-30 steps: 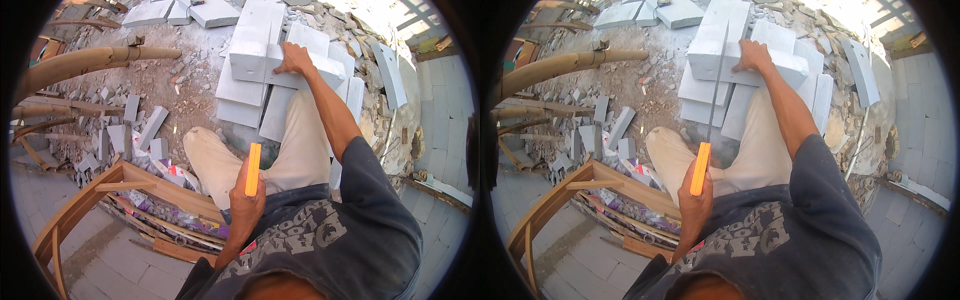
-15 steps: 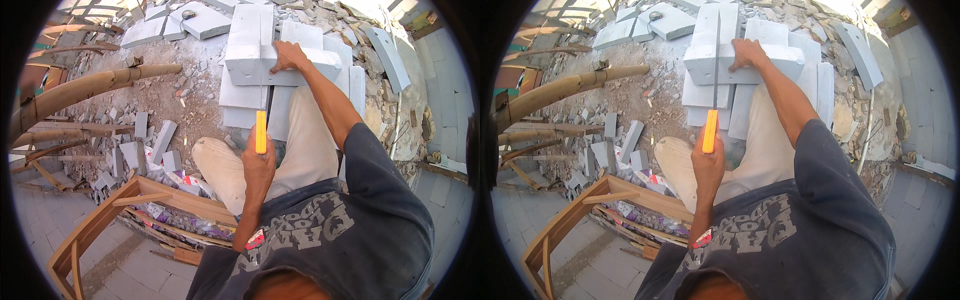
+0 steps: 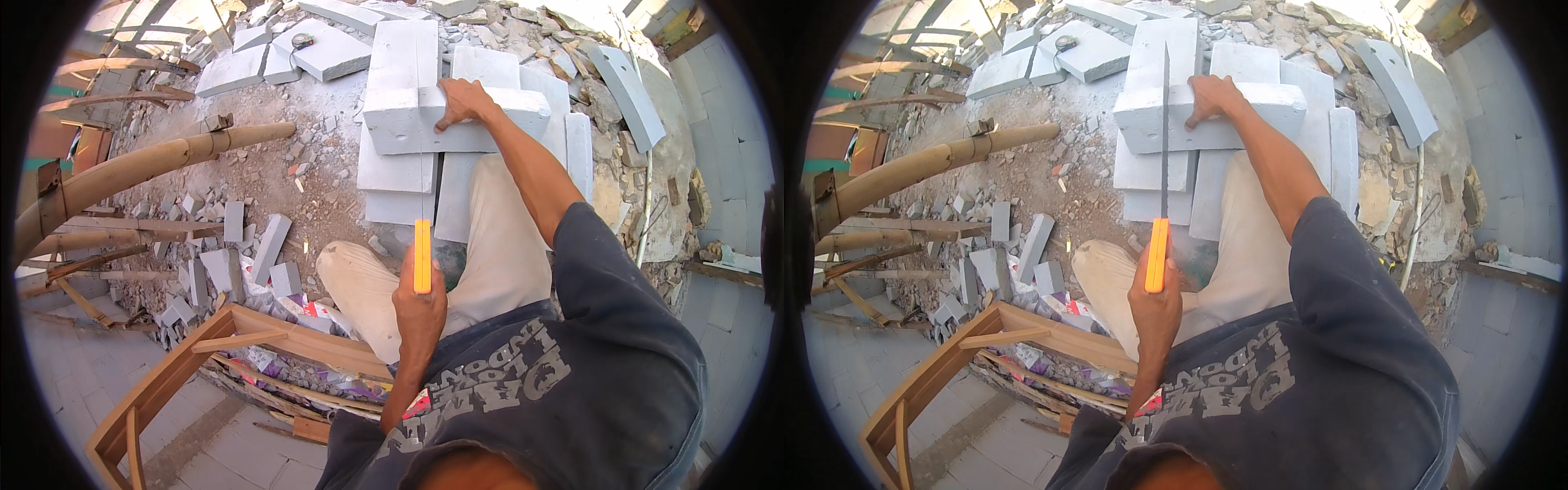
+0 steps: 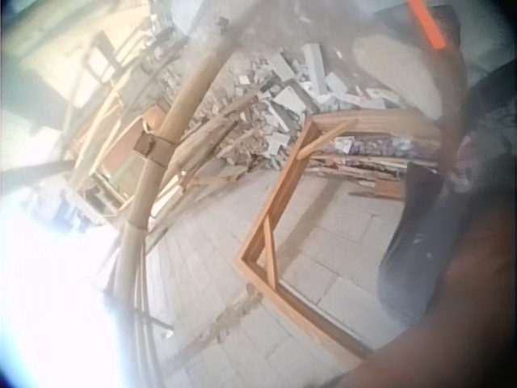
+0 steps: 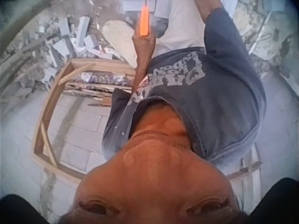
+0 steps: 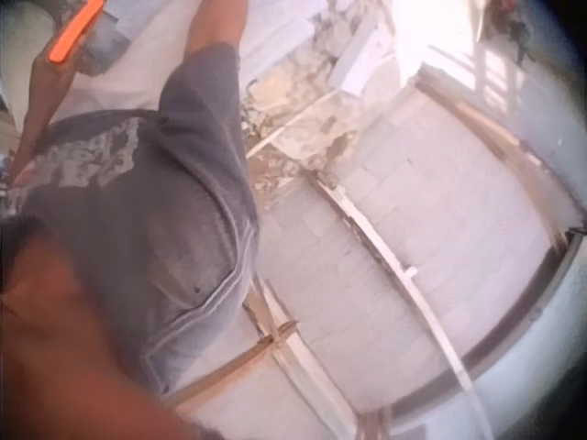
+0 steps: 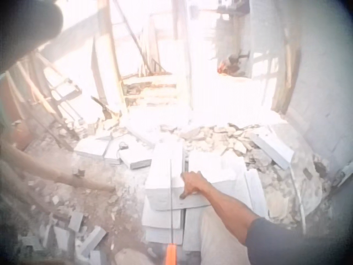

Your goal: The person uses a saw to cut lightweight concrete building blocks, then hands a block to another person at a construction site.

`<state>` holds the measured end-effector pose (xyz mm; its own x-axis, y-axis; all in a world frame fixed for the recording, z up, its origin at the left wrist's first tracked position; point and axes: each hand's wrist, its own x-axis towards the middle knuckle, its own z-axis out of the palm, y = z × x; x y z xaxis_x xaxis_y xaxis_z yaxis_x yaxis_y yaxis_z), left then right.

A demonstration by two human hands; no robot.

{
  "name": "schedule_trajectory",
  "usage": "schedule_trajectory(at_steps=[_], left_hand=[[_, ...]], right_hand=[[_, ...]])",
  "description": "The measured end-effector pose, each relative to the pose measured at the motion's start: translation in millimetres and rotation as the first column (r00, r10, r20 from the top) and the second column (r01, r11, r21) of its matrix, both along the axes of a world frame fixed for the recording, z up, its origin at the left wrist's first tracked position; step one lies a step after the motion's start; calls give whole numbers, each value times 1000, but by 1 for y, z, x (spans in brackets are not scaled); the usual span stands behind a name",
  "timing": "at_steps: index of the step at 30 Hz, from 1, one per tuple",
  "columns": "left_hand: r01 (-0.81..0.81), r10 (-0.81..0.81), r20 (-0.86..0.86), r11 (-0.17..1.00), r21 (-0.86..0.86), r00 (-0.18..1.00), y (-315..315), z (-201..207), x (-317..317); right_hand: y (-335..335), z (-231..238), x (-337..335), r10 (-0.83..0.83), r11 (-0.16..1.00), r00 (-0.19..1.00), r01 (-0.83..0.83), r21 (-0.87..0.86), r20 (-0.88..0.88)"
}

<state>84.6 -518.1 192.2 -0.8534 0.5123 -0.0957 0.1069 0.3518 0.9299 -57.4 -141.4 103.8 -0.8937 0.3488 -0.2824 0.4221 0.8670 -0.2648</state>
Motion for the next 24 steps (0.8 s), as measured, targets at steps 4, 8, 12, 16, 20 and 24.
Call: schedule_trajectory(at_steps=[4, 8, 12, 16, 20, 24], left_hand=[[-21, 25, -61, 997, 71, 998, -10, -2, 19], [13, -13, 130, 1000, -3, 991, 39, -10, -40], [-35, 40, -68, 996, 77, 997, 10, -2, 7], [-13, 13, 58, 1000, -4, 998, 21, 10, -1], [48, -41, 118, 997, -57, 992, 42, 4, -36], [-8, 19, -149, 997, 76, 989, -9, -14, 15]], right_hand=[[15, 7, 1, -36, 999, 999, 35, 17, 38], [4, 7, -4, -13, 1000, 1000, 12, 18, 21], [21, 8, -7, -26, 1000, 999, 26, -8, 34], [18, -4, -4, -32, 998, 998, 34, -46, 51], [16, 3, -11, -27, 999, 998, 29, -43, 54], [26, 7, -10, -34, 999, 999, 34, -25, 4]])
